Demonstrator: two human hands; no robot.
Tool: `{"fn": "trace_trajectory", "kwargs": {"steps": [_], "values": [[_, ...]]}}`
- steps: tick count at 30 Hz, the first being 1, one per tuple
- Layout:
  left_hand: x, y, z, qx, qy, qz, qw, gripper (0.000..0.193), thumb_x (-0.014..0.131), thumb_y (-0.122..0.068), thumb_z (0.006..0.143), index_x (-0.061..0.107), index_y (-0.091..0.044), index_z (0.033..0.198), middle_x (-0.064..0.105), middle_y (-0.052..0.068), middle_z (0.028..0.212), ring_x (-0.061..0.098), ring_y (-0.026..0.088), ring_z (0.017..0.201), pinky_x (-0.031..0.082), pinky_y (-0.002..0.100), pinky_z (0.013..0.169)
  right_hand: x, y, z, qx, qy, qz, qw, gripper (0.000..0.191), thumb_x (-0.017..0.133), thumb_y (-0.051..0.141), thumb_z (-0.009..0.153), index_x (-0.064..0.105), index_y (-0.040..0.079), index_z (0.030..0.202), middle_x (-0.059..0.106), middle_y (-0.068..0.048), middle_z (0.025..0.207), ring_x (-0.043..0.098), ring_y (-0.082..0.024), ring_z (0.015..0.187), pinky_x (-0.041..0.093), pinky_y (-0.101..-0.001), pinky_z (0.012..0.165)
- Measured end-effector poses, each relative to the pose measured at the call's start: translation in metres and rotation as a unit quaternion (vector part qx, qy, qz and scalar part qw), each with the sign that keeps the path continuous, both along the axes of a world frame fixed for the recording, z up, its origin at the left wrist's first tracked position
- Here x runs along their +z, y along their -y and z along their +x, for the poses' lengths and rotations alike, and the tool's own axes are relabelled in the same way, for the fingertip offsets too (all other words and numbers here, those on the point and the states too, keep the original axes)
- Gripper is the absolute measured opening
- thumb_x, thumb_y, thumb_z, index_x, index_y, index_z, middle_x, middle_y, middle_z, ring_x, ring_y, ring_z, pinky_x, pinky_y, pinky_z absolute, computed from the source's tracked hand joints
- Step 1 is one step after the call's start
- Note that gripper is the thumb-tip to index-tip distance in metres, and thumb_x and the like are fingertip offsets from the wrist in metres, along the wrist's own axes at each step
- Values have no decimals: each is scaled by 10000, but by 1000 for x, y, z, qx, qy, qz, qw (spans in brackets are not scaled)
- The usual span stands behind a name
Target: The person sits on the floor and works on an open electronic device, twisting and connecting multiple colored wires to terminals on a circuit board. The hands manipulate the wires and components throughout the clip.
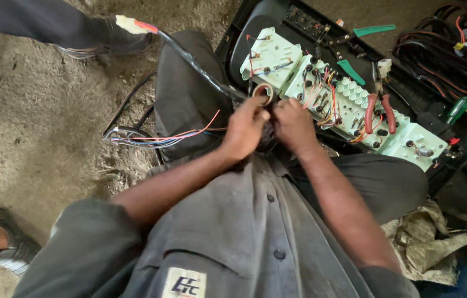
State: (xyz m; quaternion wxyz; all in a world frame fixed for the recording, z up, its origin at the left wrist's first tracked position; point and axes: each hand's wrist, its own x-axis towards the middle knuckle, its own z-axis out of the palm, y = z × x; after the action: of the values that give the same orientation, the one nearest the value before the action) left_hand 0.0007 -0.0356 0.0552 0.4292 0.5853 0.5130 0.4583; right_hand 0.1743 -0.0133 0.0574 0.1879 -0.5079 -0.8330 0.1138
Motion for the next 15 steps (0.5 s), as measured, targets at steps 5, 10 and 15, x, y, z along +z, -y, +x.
{"fn": "trace_trajectory", "kwargs": {"steps": [5,10,15], "values": [[-13,-6,4,126,207,-332,912,355,814,-205,986,620,93,996,666,122,847,607,201,668,515,378,593,6,-7,4,22,-126,-75,989,291,685,310,991,677,38,888,671,-133,904,602,-390,884,496,-490,768],[-29,-10,3,41,399,-257,879,317,687,-203,973,626,-66,1252,694,30,1001,653,132,853,553,323,712,11,-15,-18,-150,-79,-176,970,511,624,522,987,737,53,817,651,-189,732,636,-389,720,483,-478,648],[-45,-14,1,3,288,-343,894,316,626,-310,987,626,-96,1219,661,14,917,630,130,815,571,317,648,13,-30,-15,-178,-89,-278,940,526,574,508,1007,759,42,851,671,-172,697,667,-368,670,497,-458,644]]}}
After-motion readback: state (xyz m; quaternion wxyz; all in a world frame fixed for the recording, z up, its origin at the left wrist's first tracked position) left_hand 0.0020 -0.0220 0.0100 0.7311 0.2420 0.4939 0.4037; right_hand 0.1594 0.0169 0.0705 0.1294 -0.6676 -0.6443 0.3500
